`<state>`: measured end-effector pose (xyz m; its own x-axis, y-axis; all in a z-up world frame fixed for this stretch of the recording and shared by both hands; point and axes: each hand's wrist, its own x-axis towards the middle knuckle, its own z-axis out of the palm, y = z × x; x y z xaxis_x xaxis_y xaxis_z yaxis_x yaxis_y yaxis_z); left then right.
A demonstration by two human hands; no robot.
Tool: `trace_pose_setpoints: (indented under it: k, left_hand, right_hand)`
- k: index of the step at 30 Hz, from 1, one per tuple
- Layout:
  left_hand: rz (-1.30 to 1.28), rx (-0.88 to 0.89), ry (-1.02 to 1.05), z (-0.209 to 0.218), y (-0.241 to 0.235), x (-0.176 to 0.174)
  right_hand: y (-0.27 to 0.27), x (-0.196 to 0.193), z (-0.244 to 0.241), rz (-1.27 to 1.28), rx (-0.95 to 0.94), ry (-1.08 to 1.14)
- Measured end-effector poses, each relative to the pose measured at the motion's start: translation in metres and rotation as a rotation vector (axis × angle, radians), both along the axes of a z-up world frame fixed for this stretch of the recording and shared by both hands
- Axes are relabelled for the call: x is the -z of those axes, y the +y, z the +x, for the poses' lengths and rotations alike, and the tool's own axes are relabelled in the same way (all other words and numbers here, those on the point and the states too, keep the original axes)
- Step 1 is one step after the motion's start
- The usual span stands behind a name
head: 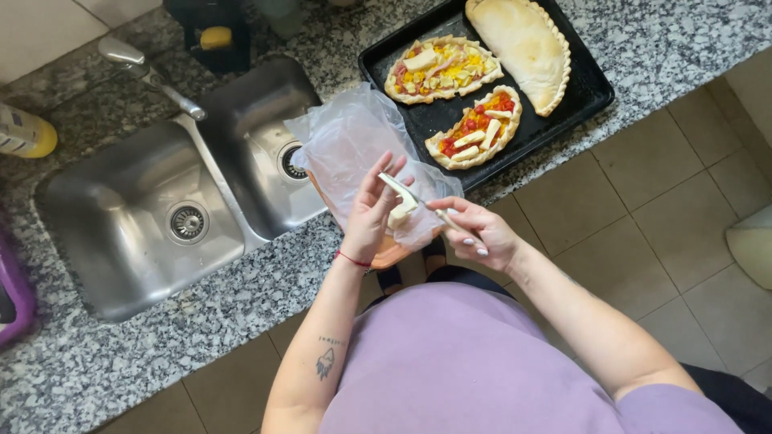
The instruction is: The person cleans the kitchen counter with a spray bottle and cloth, then retrieves a baking tray from the oven. They add sliced cheese to two open-faced pies on the tray, using a knife to cut the cheese from a block.
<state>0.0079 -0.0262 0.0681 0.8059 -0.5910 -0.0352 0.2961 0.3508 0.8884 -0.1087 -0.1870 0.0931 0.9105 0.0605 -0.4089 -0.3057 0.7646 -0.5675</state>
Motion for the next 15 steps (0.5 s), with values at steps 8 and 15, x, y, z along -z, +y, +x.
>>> trace_pose_setpoints:
  k: [8,15]
  left_hand:
    - [0.014,-0.203,0.312,0.008,-0.019,0.012]
    - [0.161,-0.271,0.215,0.006,-0.034,-0.005]
  right_hand:
    - [-0.005,-0.009,0.011,-0.416,0.102,0.032]
    - [-0.028,-0.020,0.033,-1.142,0.024,-0.038]
